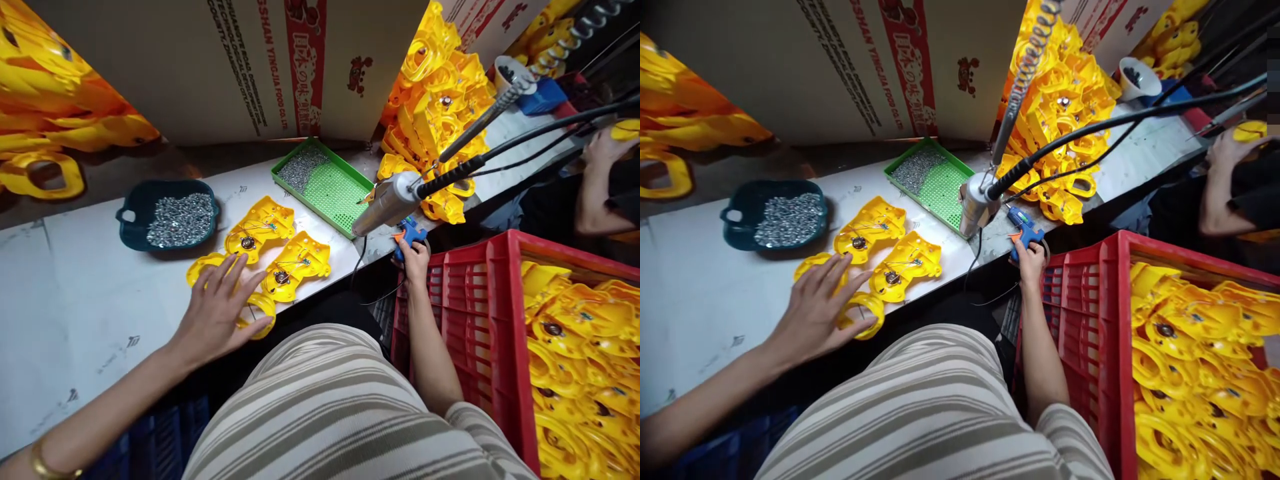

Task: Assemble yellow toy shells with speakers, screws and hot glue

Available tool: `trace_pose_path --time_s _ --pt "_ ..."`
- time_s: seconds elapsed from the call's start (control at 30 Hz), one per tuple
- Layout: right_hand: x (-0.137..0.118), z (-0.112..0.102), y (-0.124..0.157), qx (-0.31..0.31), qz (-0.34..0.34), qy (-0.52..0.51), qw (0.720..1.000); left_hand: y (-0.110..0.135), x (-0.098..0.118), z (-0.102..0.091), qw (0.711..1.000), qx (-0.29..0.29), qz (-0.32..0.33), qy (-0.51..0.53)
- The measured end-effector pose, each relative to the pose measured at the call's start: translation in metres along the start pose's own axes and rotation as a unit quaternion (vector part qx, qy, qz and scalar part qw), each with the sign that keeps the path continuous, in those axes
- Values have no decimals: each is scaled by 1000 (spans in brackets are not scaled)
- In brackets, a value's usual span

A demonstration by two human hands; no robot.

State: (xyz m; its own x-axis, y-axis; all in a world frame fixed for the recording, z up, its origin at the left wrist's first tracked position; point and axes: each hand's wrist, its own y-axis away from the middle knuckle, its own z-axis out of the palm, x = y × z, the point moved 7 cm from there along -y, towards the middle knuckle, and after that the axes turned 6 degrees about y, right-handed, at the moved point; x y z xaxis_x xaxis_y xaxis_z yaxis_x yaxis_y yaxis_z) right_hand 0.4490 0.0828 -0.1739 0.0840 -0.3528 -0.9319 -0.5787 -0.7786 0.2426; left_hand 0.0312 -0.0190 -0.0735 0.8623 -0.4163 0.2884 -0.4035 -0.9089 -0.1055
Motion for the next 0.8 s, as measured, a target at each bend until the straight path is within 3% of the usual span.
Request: trace_pose_path --time_s 0.1,0.2,0.37,0.47,0.53,0.63,0.8 --pt "1 0 11 -34 20 -79 996 1 11 19 999 -28 -37 -5" --pt "-10 -14 33 -37 0 -165 986 4 10 29 997 -66 -38 -14" --pt "-44 -36 82 -86 -57 -230 968 9 -2 19 993 -115 -32 -28" --pt "-62 -32 112 -176 -145 -154 961 13 -12 9 991 -123 -31 -35" --pt "-58 -19 130 -254 -151 -59 954 15 -15 2 993 -105 -31 -34" --pt "-41 5 151 -355 -120 51 926 8 -8 -5 999 -33 -35 -23" --pt "-34 36 164 -410 -65 67 908 -34 28 13 997 59 -56 4"
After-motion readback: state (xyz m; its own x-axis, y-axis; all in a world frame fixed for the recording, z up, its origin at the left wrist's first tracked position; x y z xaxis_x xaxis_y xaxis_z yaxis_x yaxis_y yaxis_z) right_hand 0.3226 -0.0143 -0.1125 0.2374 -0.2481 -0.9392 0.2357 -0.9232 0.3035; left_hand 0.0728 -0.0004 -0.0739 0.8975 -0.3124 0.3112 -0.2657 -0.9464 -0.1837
